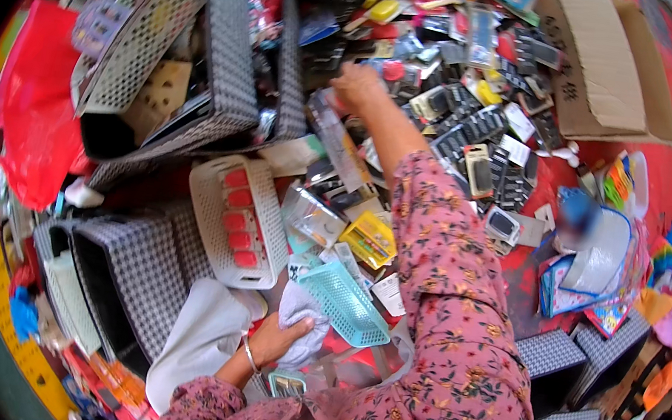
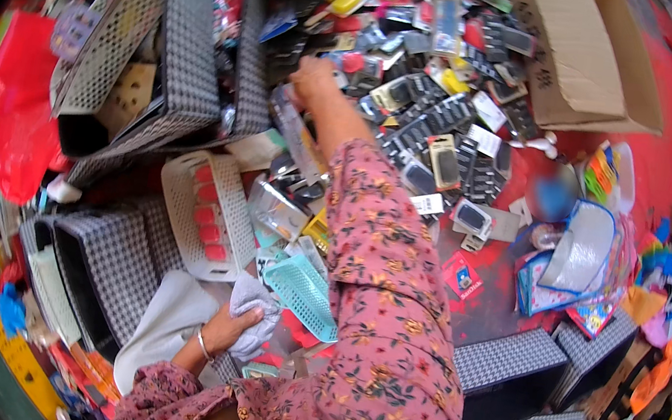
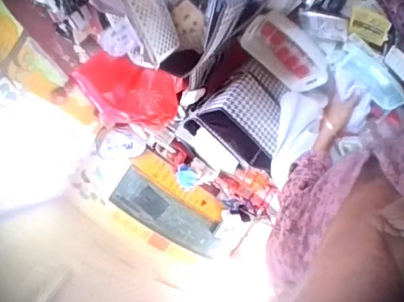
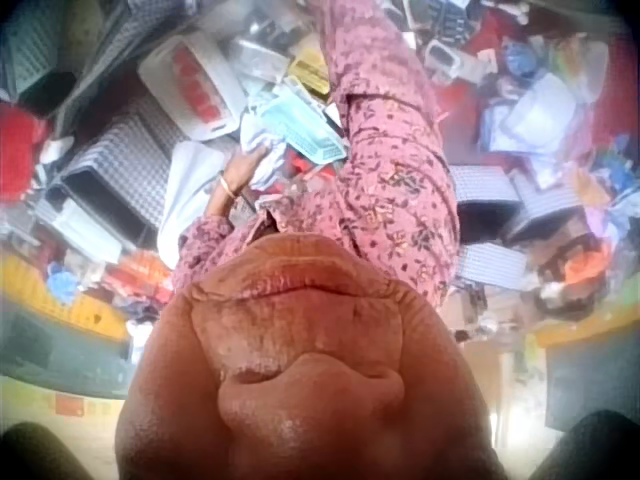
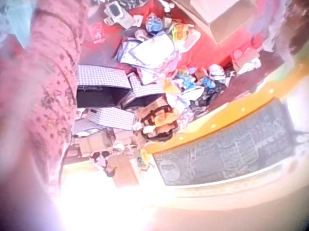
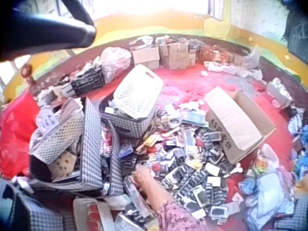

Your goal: The person wipes various small objects with a cloth, including cases and boxed items, and sorts them into plastic baskets while sitting amidst piles of stock.

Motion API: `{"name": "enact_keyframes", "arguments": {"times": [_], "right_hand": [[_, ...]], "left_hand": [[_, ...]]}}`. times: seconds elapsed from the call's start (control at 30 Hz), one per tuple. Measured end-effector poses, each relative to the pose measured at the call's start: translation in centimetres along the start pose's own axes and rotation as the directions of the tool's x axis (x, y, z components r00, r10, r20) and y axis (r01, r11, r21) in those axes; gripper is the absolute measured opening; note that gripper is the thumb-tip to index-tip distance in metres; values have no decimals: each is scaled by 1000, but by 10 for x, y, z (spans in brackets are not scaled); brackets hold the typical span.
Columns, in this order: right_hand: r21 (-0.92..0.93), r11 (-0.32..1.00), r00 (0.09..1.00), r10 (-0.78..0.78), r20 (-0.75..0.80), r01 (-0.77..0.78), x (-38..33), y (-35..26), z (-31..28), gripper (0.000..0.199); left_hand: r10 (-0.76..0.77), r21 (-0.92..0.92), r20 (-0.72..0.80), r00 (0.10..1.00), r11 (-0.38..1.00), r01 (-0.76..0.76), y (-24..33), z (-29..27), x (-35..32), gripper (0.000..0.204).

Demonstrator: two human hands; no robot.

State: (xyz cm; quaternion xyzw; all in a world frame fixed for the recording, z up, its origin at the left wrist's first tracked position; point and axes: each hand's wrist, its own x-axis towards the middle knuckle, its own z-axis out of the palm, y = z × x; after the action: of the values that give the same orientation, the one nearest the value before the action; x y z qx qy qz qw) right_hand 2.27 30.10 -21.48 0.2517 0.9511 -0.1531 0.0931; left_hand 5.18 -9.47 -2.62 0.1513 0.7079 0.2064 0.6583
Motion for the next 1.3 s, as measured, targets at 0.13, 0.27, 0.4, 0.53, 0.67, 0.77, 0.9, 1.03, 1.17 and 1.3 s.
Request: {"name": "enact_keyframes", "arguments": {"times": [0.13, 0.27, 0.4, 0.53, 0.67, 0.77, 0.9, 1.03, 1.17, 1.3], "right_hand": [[-165, 985, 922, -102, -373, 42, -18, -16, 11, 18], [-133, 989, 937, -110, -332, 69, -26, -9, 11, 12], [81, 997, 939, 15, -343, 13, -39, 2, -6, 22], [428, 850, 781, 482, -398, -306, -31, 55, -6, 43], [970, 243, 855, 505, -119, -8, -62, 88, -32, 57], [983, -145, 872, 489, -32, 117, -68, 107, -22, 54], [861, -396, 889, 440, -126, 318, -89, 108, -22, 46], [853, -396, 915, 350, -203, 341, -136, 117, -35, 37], [970, 222, 893, 450, -14, -96, -177, 131, -36, 53], [539, 720, 866, 499, 39, -438, -198, 117, -7, 62]], "left_hand": [[-57, -86, -10, 998, 995, 56, 8, 5, -5, 34], [-81, -134, 3, 997, 988, 81, 5, 5, -3, 34], [-52, -36, -65, 996, 998, 50, 5, 4, -6, 35], [-33, 70, -16, 999, 997, 34, 13, 1, -2, 39], [-47, 12, -33, 998, 999, 48, 22, 3, -9, 41], [-35, 49, -34, 999, 998, 37, 9, 1, -7, 41], [-30, 10, -32, 999, 999, 30, 0, 3, -4, 42], [-44, 64, -52, 998, 997, 48, 8, 5, -7, 44], [-34, 65, -2, 999, 997, 34, 21, 6, -9, 37], [-17, -2, 17, 1000, 1000, 17, 12, 5, -4, 35]]}}
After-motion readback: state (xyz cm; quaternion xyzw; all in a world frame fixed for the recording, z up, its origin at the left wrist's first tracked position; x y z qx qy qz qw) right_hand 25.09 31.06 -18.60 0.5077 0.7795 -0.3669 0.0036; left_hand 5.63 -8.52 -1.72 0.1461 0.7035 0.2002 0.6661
